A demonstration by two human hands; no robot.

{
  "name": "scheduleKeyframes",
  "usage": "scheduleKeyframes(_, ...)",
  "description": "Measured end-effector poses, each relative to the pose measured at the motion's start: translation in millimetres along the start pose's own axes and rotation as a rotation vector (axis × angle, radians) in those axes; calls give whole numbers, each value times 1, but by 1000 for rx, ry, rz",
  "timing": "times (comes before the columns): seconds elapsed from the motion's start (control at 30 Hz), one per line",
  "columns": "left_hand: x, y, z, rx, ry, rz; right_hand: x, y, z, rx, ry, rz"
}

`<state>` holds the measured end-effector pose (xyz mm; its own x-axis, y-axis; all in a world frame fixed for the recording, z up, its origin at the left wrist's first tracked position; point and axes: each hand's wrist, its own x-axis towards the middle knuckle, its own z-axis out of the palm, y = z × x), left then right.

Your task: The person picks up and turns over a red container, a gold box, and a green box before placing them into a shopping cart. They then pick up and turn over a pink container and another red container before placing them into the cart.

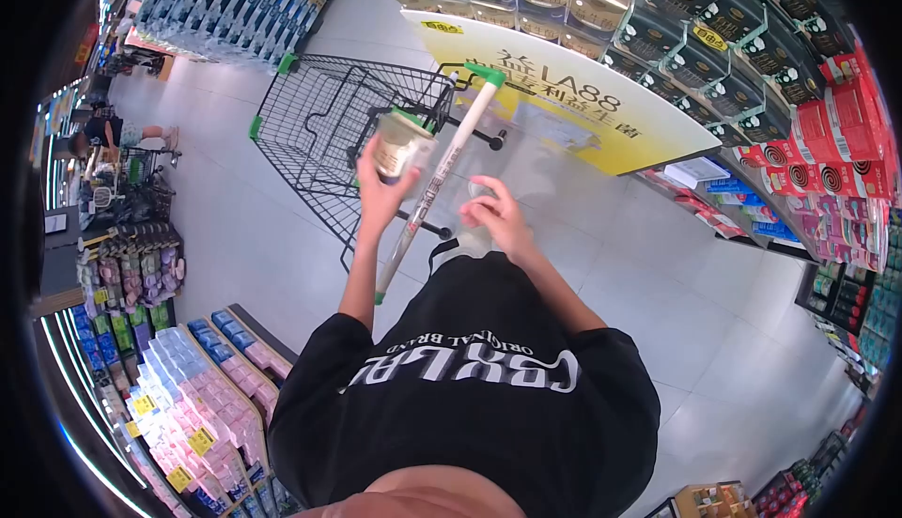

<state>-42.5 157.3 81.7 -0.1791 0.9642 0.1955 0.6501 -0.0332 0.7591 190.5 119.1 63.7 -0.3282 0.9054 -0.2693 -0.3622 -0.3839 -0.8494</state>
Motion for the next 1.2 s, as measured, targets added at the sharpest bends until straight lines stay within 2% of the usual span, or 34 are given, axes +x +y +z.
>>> scheduleKeyframes(0.1,40,-49,-2,125,84,-78,-5,36,-42,-118,112,0)
scheduleKeyframes(0.23,83,-108,35,308,120,-16,-25,35,-80,-245,339,55)
scheduleKeyframes(0.27,89,-122,50,349,172,50,-30,32,-86,-249,366,68)
scheduleKeyframes(0.33,88,-227,93,618,-87,-65,-35,19,-96,-261,419,89)
scheduleKeyframes(0.37,90,-256,110,747,-220,-113,-34,12,-101,-293,416,84)
scheduleKeyframes(0.4,93,-199,94,619,-435,-433,-34,6,-106,-322,420,76)
scheduleKeyframes(0.5,91,-214,114,615,-345,-394,-24,-27,-133,-514,434,-66)
scheduleKeyframes(0.53,94,-212,112,601,-372,-393,-15,-42,-144,-592,435,-128)
scheduleKeyframes(0.6,99,-207,102,584,-415,-403,13,-97,-164,-1004,518,-339)
scheduleKeyframes(0.63,99,-209,100,546,-393,-404,29,-139,-155,-1189,643,-389)
scheduleKeyframes(0.67,99,-215,99,510,-366,-406,41,-181,-155,-1167,594,-597)
scheduleKeyframes(0.7,97,-217,94,477,-339,-410,59,-214,-166,-1101,542,-707)
scheduleKeyframes(0.73,94,-197,84,400,-306,-430,70,-253,-162,-1211,583,-782)
scheduleKeyframes(0.77,86,-191,80,311,-262,-369,87,-289,-171,-1477,576,-983)
scheduleKeyframes(0.83,67,-183,68,136,-170,-250,112,-336,-187,-1860,657,-1003)
scheduleKeyframes(0.9,45,-144,51,39,-181,-246,136,-365,-216,-2044,575,-816)
scheduleKeyframes(0.97,16,-106,39,29,-169,-199,162,-373,-256,-2122,618,-506)
scheduleKeyframes(1.03,-5,-76,37,103,-134,-90,172,-381,-251,-1987,584,-415)
scheduleKeyframes(1.13,-18,-28,39,151,-89,106,175,-393,-216,-1909,548,-665)
scheduleKeyframes(1.17,-16,-12,39,56,-123,86,167,-395,-193,-1718,543,-674)
scheduleKeyframes(1.2,-12,4,40,-39,-164,68,130,-393,-115,-1380,545,-598)
